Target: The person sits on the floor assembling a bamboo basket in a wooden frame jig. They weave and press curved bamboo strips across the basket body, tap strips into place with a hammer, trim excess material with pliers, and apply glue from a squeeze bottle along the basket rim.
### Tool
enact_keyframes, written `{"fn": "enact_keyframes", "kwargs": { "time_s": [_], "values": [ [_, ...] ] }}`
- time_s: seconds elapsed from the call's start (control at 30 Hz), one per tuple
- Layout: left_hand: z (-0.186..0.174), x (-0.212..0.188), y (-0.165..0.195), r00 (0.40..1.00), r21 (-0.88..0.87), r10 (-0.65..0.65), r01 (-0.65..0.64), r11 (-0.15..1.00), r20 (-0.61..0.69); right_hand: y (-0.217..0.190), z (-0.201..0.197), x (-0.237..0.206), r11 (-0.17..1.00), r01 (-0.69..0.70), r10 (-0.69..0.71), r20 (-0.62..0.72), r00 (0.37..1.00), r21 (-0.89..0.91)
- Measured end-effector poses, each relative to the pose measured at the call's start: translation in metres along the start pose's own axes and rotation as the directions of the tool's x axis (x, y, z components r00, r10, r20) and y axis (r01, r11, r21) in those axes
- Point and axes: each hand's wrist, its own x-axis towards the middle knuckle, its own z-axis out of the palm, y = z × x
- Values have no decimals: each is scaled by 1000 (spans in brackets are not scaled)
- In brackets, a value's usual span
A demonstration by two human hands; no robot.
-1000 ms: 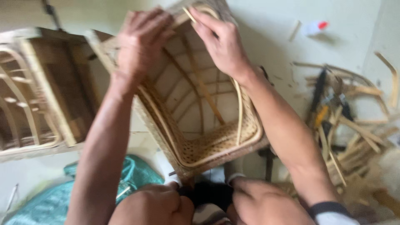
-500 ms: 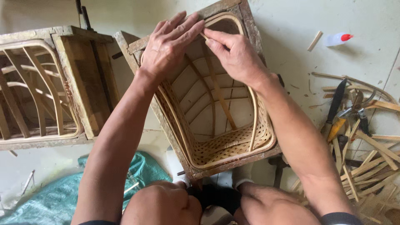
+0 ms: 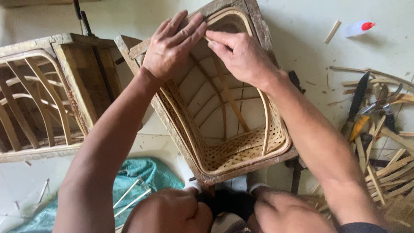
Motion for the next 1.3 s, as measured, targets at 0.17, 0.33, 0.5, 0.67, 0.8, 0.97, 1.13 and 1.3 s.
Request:
{"fn": "enact_keyframes", "kwargs": {
  "time_s": [0.17,0.33,0.5,0.67,0.8,0.97,1.13,1.3],
  "values": [
    [-7,-1,6,1000,-55,-25,25,998,3,6,11,-2,937,-125,145,37,989,-327],
    [-11,7,16,1000,20,0,0,1000,3,9,13,-6,955,-39,49,27,998,-295],
    [-18,6,12,998,14,51,-52,999,43,4,9,-7,970,128,-138,-37,990,-208],
    [-16,-1,5,995,29,73,-76,997,74,1,5,-8,864,-416,472,165,866,-285],
    [-12,-3,0,991,33,84,-87,996,102,6,7,-7,933,159,-187,-58,981,-324],
    [-14,-3,1,990,29,43,-47,998,138,24,20,-9,947,2,14,49,999,-320],
    [-35,0,7,987,-96,66,-52,994,149,37,31,-12,858,142,-157,13,988,-494],
    [-40,-3,8,741,-42,-520,590,806,424,-10,12,-69,705,233,-487,-218,846,-670]
  ]
}}
